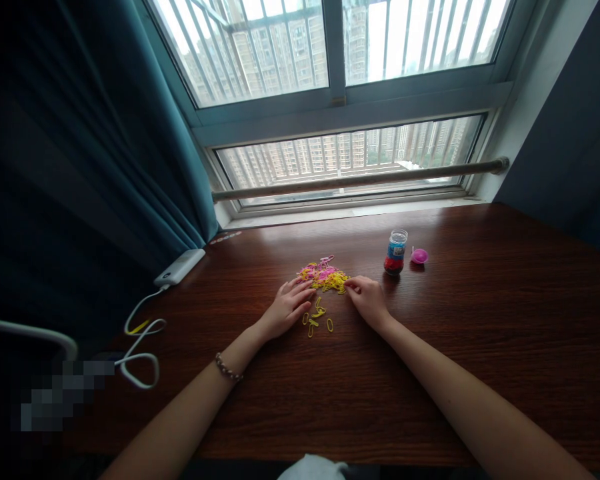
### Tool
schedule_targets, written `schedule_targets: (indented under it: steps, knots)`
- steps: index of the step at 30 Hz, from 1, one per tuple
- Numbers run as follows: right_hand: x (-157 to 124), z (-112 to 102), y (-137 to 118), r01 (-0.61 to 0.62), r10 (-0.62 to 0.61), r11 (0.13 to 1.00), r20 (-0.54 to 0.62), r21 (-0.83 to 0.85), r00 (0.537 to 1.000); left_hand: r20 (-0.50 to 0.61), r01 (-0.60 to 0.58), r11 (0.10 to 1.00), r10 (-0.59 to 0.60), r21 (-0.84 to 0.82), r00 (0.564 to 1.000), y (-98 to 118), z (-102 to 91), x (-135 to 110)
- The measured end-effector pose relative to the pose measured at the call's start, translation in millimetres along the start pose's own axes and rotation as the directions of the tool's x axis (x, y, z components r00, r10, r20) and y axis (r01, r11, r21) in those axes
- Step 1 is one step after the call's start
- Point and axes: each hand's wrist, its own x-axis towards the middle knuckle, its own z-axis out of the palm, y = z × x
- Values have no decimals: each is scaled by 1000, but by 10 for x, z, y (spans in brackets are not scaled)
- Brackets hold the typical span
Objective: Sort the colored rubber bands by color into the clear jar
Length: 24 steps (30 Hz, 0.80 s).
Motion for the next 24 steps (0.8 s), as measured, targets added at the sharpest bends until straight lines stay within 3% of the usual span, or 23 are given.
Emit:
schedule_targets:
  steps: [4,11,24]
  knots:
    - [21,7,72,25,-23,994,20,-105,1000,37,30,999,-30,23,999,-26,39,-5]
    - [15,9,49,32,-17,989,104,-148,994,-40,33,998,-31,45,999,-19,30,-10]
    - [14,42,113,-59,61,996,32,-60,998,-127,21,999,-24,-26,992,-65,46,-17]
